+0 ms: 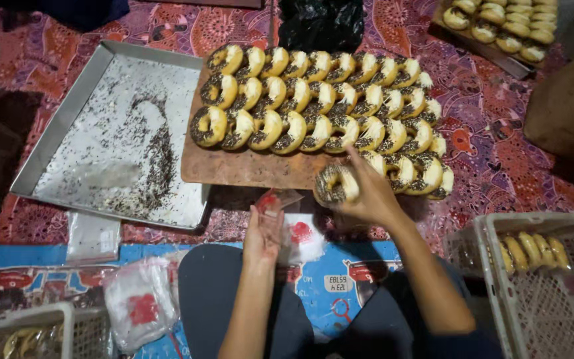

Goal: The person sits on the floor and individually places donuts into small plastic bags. They then place the packaged donuts into a white plastic crate.

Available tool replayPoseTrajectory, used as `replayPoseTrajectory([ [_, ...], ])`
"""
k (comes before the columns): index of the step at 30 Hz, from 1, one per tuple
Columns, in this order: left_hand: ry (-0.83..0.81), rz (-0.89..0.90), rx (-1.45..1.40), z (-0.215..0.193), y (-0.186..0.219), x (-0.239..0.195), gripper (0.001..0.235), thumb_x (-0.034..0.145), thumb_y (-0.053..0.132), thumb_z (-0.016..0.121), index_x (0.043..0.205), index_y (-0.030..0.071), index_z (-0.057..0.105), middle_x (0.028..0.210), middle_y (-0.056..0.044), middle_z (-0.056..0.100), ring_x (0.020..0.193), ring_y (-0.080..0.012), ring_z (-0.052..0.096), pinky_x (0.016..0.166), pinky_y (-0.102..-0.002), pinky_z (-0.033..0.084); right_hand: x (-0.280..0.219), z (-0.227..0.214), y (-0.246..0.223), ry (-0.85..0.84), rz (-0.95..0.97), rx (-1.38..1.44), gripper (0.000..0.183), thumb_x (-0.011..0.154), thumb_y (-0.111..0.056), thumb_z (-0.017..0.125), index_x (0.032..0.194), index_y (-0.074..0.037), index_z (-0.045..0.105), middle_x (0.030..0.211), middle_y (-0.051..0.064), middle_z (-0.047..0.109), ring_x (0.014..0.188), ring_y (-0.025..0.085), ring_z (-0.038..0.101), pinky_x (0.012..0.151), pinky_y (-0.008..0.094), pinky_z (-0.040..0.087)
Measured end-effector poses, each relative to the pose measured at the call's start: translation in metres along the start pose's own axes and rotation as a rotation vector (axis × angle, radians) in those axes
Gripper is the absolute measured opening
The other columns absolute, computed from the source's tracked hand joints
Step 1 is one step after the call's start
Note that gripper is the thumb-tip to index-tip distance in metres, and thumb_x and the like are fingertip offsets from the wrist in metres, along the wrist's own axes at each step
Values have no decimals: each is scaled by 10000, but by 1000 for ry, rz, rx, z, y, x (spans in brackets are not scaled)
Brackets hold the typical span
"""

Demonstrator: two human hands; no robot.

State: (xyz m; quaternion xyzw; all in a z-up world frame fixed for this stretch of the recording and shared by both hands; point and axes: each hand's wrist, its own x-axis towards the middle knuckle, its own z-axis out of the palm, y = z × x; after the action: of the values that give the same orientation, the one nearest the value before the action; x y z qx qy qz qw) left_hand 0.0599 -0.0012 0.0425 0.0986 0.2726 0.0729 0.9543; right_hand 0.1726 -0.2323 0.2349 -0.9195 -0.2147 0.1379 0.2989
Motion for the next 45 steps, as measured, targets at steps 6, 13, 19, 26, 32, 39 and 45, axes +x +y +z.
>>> replayPoseTrajectory([
  [6,126,48,72,55,-33,-52,618,960,448,599,1414,57,452,1404,-193,585,1255,-353,641,997,-449,567,-106,45,-23,379,-391,459,1419,605,-134,942,1659,-99,-7,1363,210,587,1236,301,621,1080,417,503],
  [13,158,57,219,115,-68,-121,572,890,224,676,1413,99,478,1297,-99,628,1081,-237,689,915,-453,592,-119,66,-30,406,-383,341,1423,659,-206,949,1624,-10,-77,1449,256,542,1423,392,452,1213,532,266],
  [19,-25,-78,34,91,-94,-116,434,962,207,677,1288,-70,604,1178,-175,714,1045,-270,707,887,-380,558,-141,52,-42,542,-191,133,1279,695,-226,922,1586,9,35,1383,192,645,1487,338,368,1194,638,3],
  [26,-245,-10,571,43,-68,-125,701,844,57,702,1421,283,375,1330,-97,610,1186,-247,662,969,-378,571,-144,31,-24,517,-400,11,299,838,-159,777,1132,-146,720,1193,164,726,1208,372,615,1042,469,468],
  [32,-334,305,969,59,-49,-165,232,983,131,603,1090,-16,747,1109,-186,782,1098,-250,717,971,-350,544,-148,10,-33,285,-271,-45,237,874,-140,685,1092,-152,777,1011,48,745,908,264,724,814,371,569],
  [39,-532,92,1995,112,-31,-249,254,1035,226,552,1012,85,763,873,-201,755,772,-316,729,744,-407,544,-171,-29,-29,96,-862,-389,370,758,-197,755,1075,-21,682,964,106,642,900,305,630,774,441,495],
  [45,-1222,557,1933,124,10,-270,230,1002,158,559,1150,153,735,1478,-35,641,1480,-456,354,1149,-600,161,-150,-37,8,-165,-520,-533,922,598,-399,928,1342,-24,534,1403,229,447,1298,440,442,1047,551,373],
])
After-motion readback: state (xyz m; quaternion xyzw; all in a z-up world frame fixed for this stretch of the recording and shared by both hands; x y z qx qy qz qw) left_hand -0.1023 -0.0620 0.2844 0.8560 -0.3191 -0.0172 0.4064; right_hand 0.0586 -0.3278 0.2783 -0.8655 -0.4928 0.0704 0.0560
